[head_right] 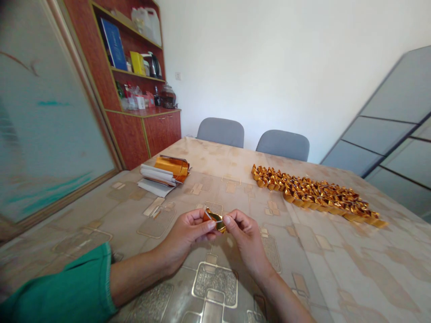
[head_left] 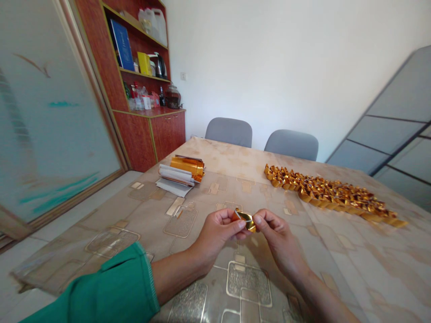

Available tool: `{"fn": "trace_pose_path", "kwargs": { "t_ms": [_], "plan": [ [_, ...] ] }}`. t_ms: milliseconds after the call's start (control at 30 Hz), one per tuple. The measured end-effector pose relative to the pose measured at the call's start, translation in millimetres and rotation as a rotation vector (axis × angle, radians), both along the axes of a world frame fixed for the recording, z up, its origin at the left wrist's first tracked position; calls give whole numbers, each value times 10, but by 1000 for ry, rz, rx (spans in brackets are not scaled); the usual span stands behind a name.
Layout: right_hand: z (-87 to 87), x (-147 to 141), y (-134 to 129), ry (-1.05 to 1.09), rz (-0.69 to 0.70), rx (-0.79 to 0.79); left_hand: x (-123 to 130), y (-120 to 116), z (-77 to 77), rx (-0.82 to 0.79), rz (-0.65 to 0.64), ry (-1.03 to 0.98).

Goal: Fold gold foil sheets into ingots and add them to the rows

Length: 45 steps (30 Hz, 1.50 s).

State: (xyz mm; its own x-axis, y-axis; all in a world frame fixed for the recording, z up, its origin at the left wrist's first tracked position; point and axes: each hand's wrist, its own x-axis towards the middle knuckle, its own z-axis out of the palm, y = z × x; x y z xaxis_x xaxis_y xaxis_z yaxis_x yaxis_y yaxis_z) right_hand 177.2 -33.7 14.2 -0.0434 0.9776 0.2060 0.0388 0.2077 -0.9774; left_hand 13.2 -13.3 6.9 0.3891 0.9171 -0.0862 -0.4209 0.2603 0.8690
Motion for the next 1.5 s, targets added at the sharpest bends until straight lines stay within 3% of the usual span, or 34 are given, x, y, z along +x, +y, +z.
{"fn": "trace_pose_path", "kwargs": {
  "t_ms": [233, 700, 1033, 1267, 1500],
  "plan": [
    [-51, 6, 9, 64, 45, 1, -25, 48, -11, -45, 65, -78],
    [59, -40, -4, 73, 19, -30, -20, 31, 12, -106, 63, -124],
    [-28, -36, 3, -12, -112, 36, -14, 27, 27, 94, 180, 52],
    [1, -48, -25, -21, -19, 38, -45, 68, 2, 40, 92, 28],
    [53, 31, -15, -60, -38, -4, -67, 72, 17, -54, 104, -9]
  ]
}}
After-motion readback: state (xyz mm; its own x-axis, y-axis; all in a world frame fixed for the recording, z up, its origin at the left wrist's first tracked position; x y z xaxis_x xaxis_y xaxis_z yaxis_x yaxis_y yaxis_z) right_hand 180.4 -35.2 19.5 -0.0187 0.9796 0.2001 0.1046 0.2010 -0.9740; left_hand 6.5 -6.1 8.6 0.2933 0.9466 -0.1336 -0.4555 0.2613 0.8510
